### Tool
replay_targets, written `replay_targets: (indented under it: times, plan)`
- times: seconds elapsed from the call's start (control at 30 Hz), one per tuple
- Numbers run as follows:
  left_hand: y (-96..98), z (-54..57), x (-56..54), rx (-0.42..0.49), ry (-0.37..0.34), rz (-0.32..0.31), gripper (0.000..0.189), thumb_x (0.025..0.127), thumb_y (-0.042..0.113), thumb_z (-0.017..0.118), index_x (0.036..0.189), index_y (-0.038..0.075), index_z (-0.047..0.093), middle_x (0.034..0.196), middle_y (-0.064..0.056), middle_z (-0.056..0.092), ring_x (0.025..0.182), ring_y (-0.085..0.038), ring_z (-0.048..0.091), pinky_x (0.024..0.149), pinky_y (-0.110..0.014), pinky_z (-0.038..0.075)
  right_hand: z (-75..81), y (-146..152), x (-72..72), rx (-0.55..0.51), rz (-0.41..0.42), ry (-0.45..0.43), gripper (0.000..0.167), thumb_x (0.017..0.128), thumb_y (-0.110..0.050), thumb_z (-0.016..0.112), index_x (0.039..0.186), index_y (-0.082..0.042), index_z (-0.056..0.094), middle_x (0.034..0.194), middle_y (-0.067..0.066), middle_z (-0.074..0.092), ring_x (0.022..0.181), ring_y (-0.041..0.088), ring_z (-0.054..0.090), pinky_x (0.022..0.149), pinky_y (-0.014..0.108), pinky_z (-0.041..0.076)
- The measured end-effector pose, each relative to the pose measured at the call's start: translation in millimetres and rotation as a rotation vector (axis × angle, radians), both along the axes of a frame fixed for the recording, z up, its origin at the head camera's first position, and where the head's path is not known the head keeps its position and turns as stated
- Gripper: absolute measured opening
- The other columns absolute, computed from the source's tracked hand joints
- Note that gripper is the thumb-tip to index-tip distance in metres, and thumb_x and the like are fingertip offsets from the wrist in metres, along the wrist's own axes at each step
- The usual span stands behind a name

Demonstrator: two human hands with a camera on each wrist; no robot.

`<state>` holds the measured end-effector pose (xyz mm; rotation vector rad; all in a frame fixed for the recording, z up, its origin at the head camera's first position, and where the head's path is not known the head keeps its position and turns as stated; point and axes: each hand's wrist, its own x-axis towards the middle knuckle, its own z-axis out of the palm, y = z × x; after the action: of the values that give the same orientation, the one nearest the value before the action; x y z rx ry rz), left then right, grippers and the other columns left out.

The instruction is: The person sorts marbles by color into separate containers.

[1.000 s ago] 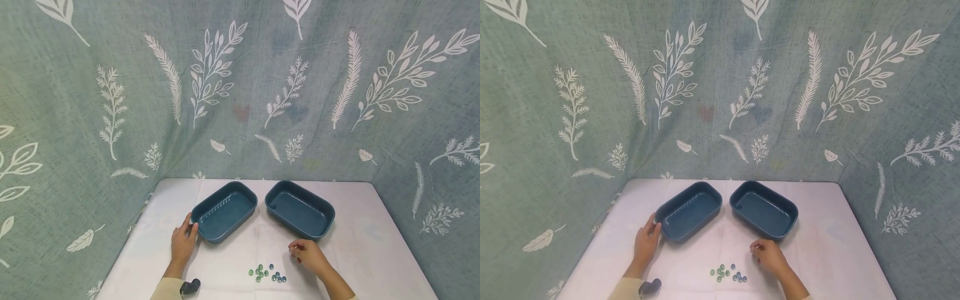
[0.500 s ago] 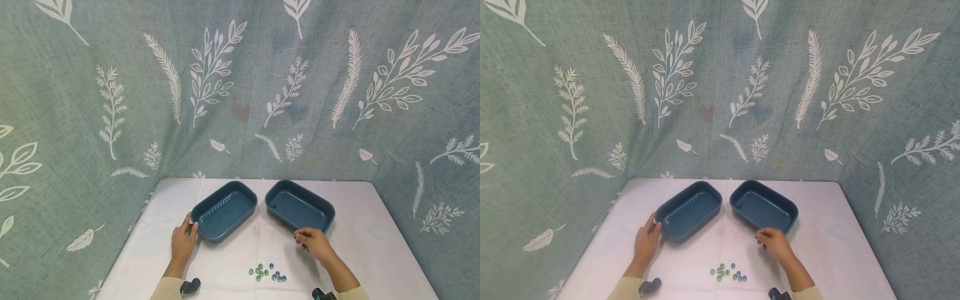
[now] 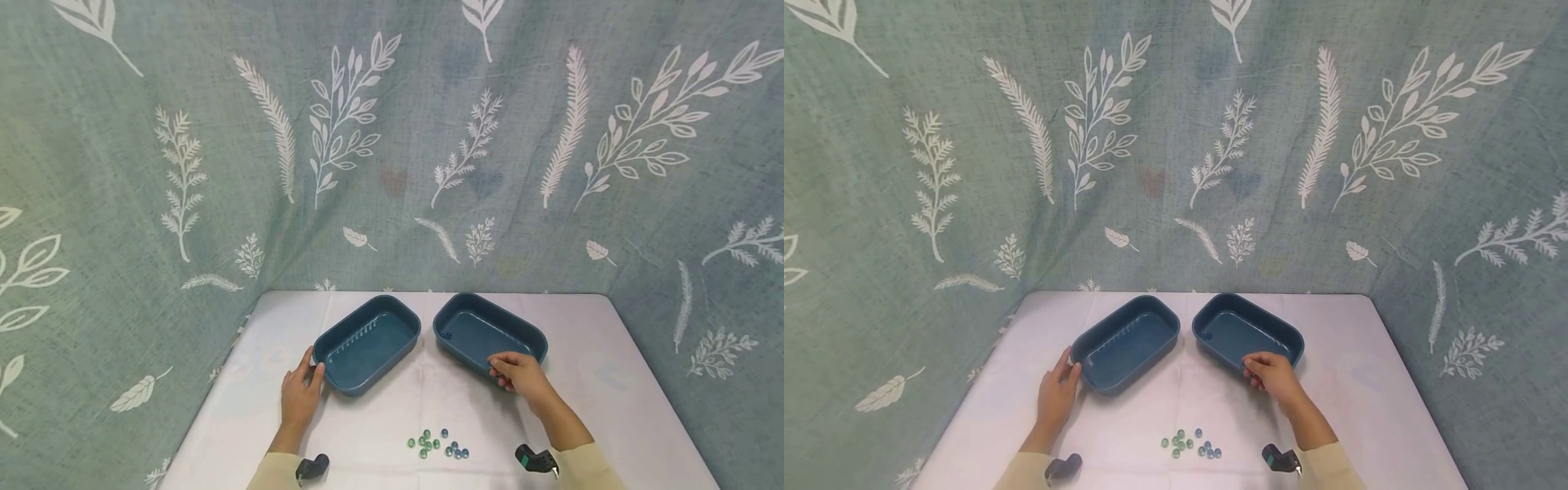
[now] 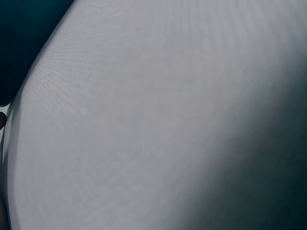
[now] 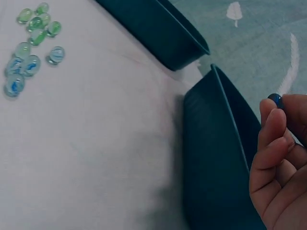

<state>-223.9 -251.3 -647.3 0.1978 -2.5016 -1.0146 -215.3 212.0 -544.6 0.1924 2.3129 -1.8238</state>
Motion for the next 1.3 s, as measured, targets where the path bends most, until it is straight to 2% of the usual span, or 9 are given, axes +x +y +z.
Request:
replay_targets:
  times: [0.33, 0.53, 0.77, 1.07, 1.3]
  plan:
    - [-3.4, 0.5, -0.9, 0.01, 0.007, 0.001, 0.054, 0.097, 0.035, 0.06, 0.147, 0.018, 0.046, 0.132, -0.012, 0.059, 0.129, -0.037, 0.047, 0.114, -0.057, 0.013, 5.1, 11, -19.1, 0.001, 0.027, 0.002, 0.031, 0.099, -0.017, 0.058, 0.119, 0.007, 0.062, 0.088, 0.009, 0.066, 0.068, 0.017, 0.056, 0.057, 0.029, 0.048]
    - [-4.0, 3.4, -1.2, 0.007, -0.017, 0.003, 0.055, 0.098, 0.038, 0.057, 0.148, 0.018, 0.044, 0.13, -0.013, 0.06, 0.129, -0.037, 0.046, 0.115, -0.055, 0.011, 0.3, 16, -33.4, -0.051, 0.056, -0.026, 0.033, 0.1, -0.016, 0.055, 0.124, 0.007, 0.059, 0.09, 0.008, 0.064, 0.068, 0.015, 0.053, 0.056, 0.025, 0.047]
    - [-4.8, 2.3, -1.1, 0.004, -0.011, 0.007, 0.055, 0.099, 0.042, 0.055, 0.148, 0.019, 0.044, 0.131, -0.012, 0.06, 0.129, -0.036, 0.046, 0.115, -0.055, 0.011, -6.6, 17, -54.2, -0.136, 0.05, -0.087, 0.039, 0.1, -0.018, 0.055, 0.129, 0.009, 0.054, 0.099, 0.016, 0.064, 0.067, 0.011, 0.054, 0.055, 0.023, 0.047]
    - [-3.7, -1.9, -1.3, 0.006, -0.001, 0.012, 0.055, 0.099, 0.042, 0.055, 0.147, 0.018, 0.045, 0.122, -0.013, 0.065, 0.128, -0.037, 0.048, 0.115, -0.056, 0.011, -18.5, 12, -76.0, -0.118, 0.008, -0.134, 0.036, 0.1, -0.017, 0.056, 0.126, 0.008, 0.056, 0.088, 0.003, 0.067, 0.065, 0.008, 0.055, 0.057, 0.022, 0.049]
    - [1.7, 5.3, 2.2, 0.004, -0.035, -0.002, 0.057, 0.099, 0.044, 0.054, 0.148, 0.017, 0.043, 0.122, -0.015, 0.065, 0.129, -0.037, 0.047, 0.115, -0.055, 0.009, -27.6, 11, -82.8, -0.076, -0.019, -0.162, 0.033, 0.1, -0.015, 0.055, 0.123, 0.009, 0.058, 0.084, 0.003, 0.065, 0.067, 0.01, 0.055, 0.06, 0.024, 0.048]
